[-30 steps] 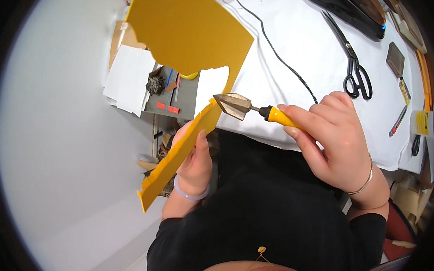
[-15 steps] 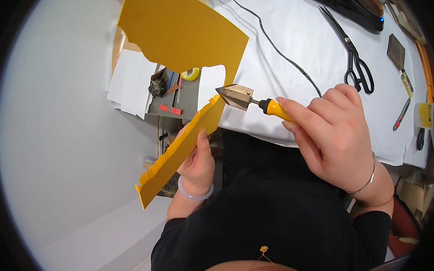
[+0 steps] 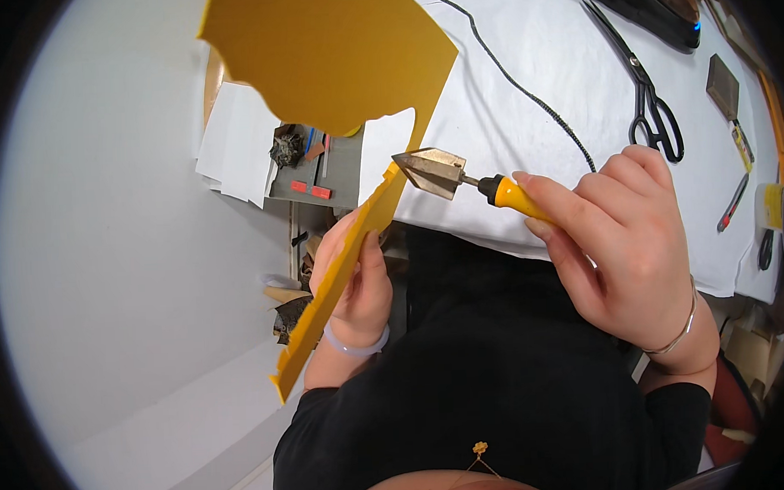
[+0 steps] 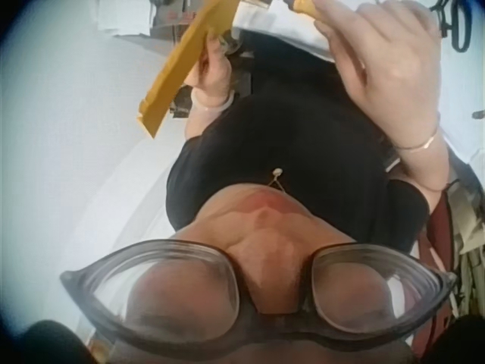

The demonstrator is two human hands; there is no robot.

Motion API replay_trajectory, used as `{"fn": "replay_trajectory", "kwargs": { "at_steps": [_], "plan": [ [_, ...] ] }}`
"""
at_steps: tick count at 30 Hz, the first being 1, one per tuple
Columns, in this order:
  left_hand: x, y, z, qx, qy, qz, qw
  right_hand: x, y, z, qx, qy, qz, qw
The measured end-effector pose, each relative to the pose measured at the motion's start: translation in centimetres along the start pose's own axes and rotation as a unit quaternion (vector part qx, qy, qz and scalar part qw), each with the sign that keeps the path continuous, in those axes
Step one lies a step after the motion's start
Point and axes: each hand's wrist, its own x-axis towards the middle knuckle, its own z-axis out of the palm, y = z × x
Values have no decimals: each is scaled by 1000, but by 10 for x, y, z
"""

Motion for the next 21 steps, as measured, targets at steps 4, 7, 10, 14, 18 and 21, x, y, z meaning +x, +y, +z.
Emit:
{"fn": "replay_trajectory", "kwargs": {
  "at_steps": [4,7,10,14,18,21],
  "plan": [
    [0,3,-2,24,-14,-8,1000,0,-1,1,-10,6,-2,1000],
    [0,-2,-1,12,-10,16,1000,0,3,2,17,0,2,1000],
    [1,1,1,-10,16,-18,1000,-1,7,2,50,-10,12,999],
    [4,0,5,-33,61,-75,995,-3,6,3,63,-14,16,998],
    [0,-3,0,-75,80,-118,987,-4,5,4,73,-14,13,997],
    [1,1,0,-98,72,-124,985,-5,3,5,68,-10,7,998]
  ]
}}
